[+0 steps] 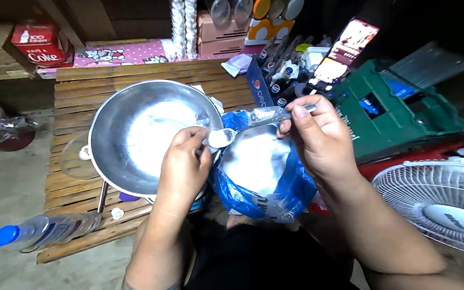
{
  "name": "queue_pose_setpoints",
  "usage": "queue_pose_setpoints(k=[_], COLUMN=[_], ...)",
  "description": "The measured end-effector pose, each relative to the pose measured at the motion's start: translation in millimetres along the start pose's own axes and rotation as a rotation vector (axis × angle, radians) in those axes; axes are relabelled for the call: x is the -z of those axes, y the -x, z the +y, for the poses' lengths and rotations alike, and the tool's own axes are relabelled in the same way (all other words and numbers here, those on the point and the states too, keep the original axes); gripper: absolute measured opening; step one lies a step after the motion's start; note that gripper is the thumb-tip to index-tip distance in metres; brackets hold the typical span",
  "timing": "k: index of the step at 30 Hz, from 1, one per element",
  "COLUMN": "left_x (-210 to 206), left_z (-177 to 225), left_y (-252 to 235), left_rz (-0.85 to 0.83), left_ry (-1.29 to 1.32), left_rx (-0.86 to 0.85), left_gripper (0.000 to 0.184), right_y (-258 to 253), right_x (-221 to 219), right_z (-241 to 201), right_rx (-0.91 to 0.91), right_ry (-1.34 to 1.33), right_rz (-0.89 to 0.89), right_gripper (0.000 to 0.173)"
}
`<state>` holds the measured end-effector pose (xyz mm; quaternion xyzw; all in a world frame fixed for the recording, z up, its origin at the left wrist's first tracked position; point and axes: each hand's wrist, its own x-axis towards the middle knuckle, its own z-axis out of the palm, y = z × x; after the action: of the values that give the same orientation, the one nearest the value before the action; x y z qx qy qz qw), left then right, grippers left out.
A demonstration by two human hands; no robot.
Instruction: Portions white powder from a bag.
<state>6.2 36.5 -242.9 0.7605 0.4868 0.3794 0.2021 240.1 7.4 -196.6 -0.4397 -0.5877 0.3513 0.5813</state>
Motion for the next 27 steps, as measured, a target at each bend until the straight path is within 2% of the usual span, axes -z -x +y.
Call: queue_pose_setpoints(k=[3,6,11,15,20,27], left_x=[0,0,-2,-2,-2,-2], left_z=[1,1,-1,0,-1,0], left_y=[0,0,-1,-1,-1,0], left_rz=[-0.007,-0.003,0.007,0.020,0.012,0.006], left_ry=[0.008,-0.001,0.003,0.018,0.008,-0.019], left_rx=[0.014,0.012,0.027,0.029,0.028,0.010], left_gripper=[0.032,0.032,0.032,0.033,0.033,0.034], right_y=[-7,-11,-9,-3,3,19], right_x=[-11,-22,-35,-28,-12,25], right_z=[-2,-9,-28,-27,-25,-8], right_rx=[0.139,0.276,0.533,0.674,0.648,0.407], right_ry=[0.125,0.284,0.680,0.782,0.734,0.379], right_rz=[-0.080,-0.159,-0.276,-0.291,-0.209,0.024], right_gripper=[0.008,0.014,0.018,0.017,0.016,0.015])
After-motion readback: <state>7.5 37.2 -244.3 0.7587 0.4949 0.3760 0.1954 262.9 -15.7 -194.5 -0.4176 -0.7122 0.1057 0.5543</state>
